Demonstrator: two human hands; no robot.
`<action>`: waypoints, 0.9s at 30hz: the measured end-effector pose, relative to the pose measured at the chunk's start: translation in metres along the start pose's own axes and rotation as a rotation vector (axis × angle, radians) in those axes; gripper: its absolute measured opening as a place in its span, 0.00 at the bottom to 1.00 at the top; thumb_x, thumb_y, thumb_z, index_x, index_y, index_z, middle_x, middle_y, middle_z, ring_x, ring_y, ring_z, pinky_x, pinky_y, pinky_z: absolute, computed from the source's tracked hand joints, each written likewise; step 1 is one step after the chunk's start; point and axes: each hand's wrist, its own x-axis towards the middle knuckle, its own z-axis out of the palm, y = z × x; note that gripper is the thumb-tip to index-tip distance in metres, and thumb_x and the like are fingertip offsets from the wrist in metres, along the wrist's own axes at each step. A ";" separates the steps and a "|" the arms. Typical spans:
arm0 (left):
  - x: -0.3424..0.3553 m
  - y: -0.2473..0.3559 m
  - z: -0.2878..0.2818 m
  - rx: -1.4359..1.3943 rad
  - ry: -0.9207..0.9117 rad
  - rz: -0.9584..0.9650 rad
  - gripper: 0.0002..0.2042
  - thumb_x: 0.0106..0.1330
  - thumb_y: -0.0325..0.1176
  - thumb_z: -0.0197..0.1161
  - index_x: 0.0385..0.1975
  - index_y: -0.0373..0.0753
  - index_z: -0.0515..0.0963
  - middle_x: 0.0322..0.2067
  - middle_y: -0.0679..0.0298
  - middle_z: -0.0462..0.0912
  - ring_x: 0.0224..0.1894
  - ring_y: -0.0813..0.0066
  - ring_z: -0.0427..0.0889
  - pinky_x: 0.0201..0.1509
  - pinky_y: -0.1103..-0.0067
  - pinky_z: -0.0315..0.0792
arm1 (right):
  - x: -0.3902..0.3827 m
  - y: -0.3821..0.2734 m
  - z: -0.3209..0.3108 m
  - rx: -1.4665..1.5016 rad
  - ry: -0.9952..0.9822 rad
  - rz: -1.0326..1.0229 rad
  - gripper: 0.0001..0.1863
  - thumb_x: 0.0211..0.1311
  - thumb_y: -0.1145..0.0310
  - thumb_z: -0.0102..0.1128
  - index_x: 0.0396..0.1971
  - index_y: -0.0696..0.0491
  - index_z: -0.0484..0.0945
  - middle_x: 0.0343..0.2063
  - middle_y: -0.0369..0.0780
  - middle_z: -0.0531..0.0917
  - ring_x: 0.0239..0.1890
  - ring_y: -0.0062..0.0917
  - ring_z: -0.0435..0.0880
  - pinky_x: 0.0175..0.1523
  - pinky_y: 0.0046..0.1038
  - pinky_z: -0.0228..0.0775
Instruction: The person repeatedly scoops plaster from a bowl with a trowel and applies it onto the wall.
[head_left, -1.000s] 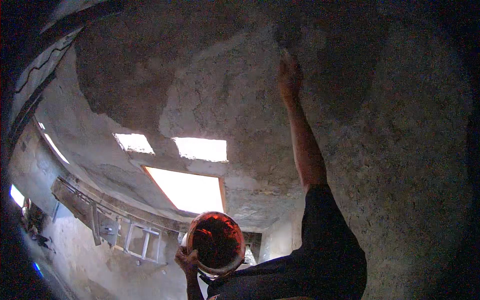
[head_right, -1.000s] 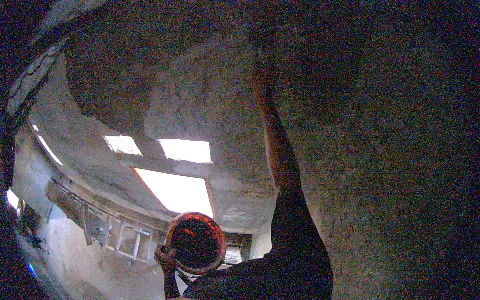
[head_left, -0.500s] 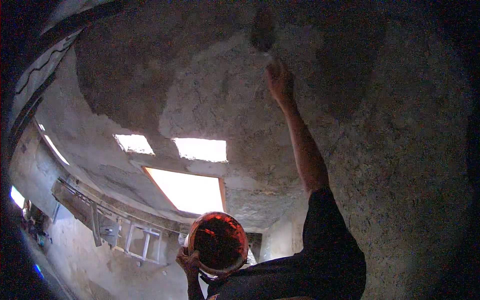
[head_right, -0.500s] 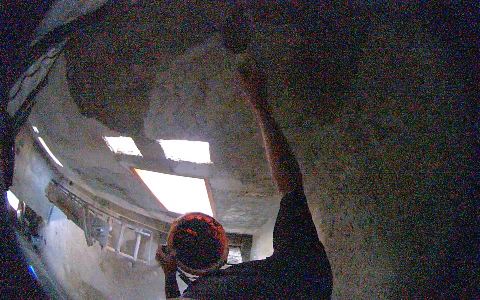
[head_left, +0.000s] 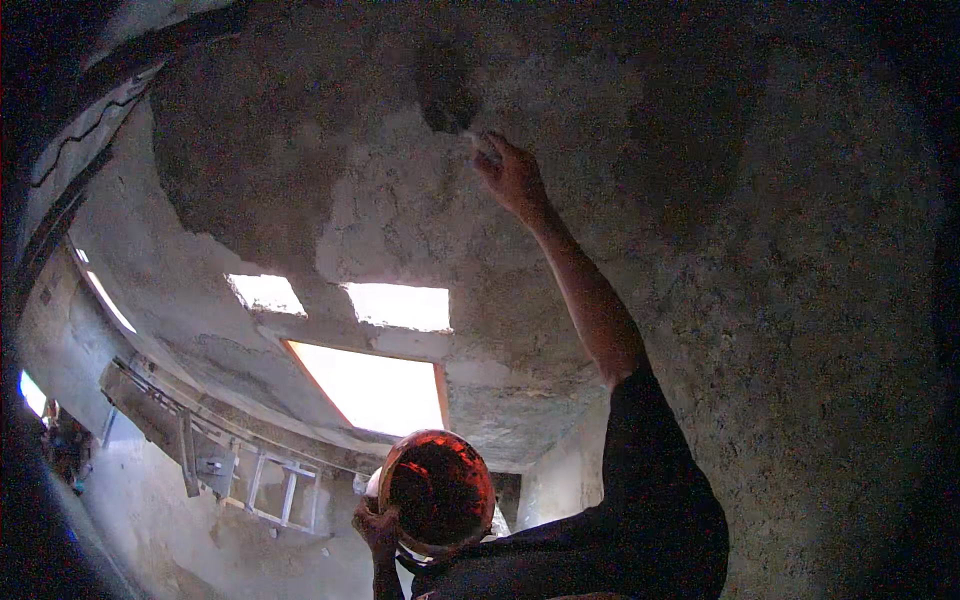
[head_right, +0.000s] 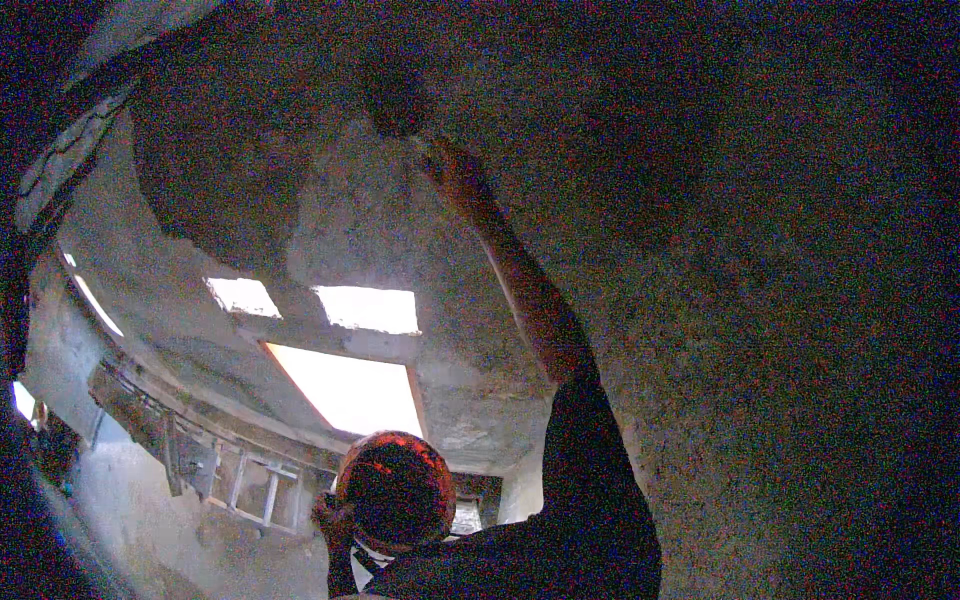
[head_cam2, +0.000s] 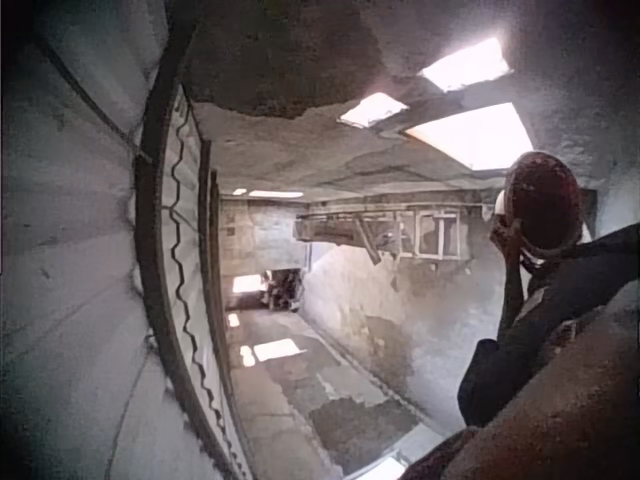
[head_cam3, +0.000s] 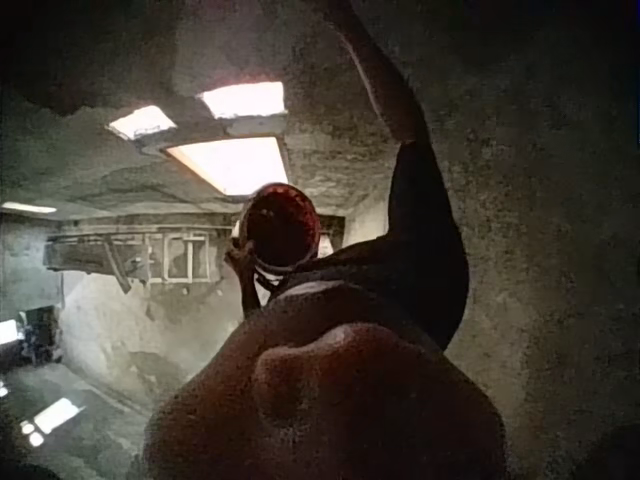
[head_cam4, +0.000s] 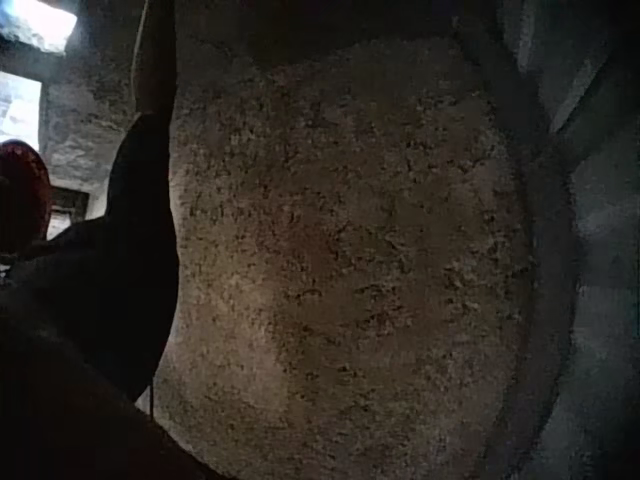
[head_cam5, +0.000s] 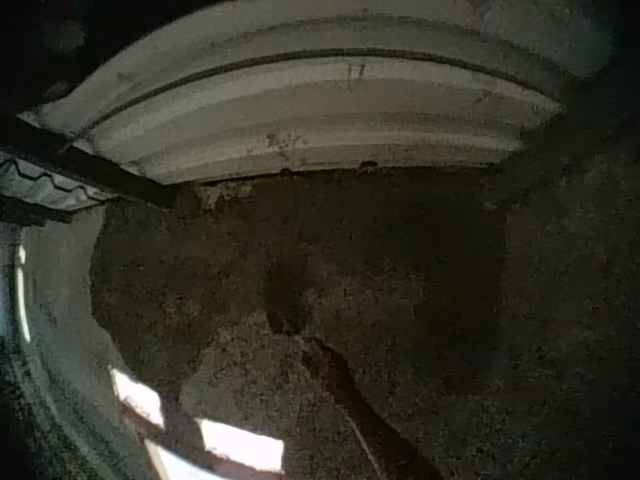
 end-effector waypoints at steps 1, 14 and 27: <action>0.000 -0.014 0.001 -0.002 0.001 0.002 0.14 0.31 0.33 0.62 0.16 0.32 0.69 0.15 0.58 0.72 0.18 0.68 0.70 0.25 0.71 0.65 | -0.004 -0.001 -0.001 0.069 0.082 -0.031 0.24 0.56 0.57 0.54 0.46 0.60 0.68 0.28 0.49 0.78 0.30 0.37 0.79 0.35 0.33 0.70; 0.002 -0.019 0.000 0.101 -0.101 -0.026 0.13 0.31 0.32 0.62 0.17 0.31 0.71 0.15 0.57 0.74 0.18 0.67 0.73 0.26 0.72 0.68 | -0.013 0.101 -0.088 -0.184 0.490 -0.072 0.23 0.61 0.58 0.47 0.50 0.58 0.65 0.46 0.50 0.72 0.47 0.39 0.73 0.49 0.32 0.66; 0.000 -0.007 0.016 -0.016 -0.088 -0.055 0.16 0.29 0.34 0.62 0.21 0.32 0.73 0.16 0.60 0.75 0.18 0.69 0.71 0.25 0.72 0.66 | -0.110 0.091 -0.063 -0.425 0.349 0.243 0.27 0.57 0.56 0.52 0.48 0.62 0.66 0.38 0.53 0.76 0.40 0.42 0.77 0.45 0.37 0.69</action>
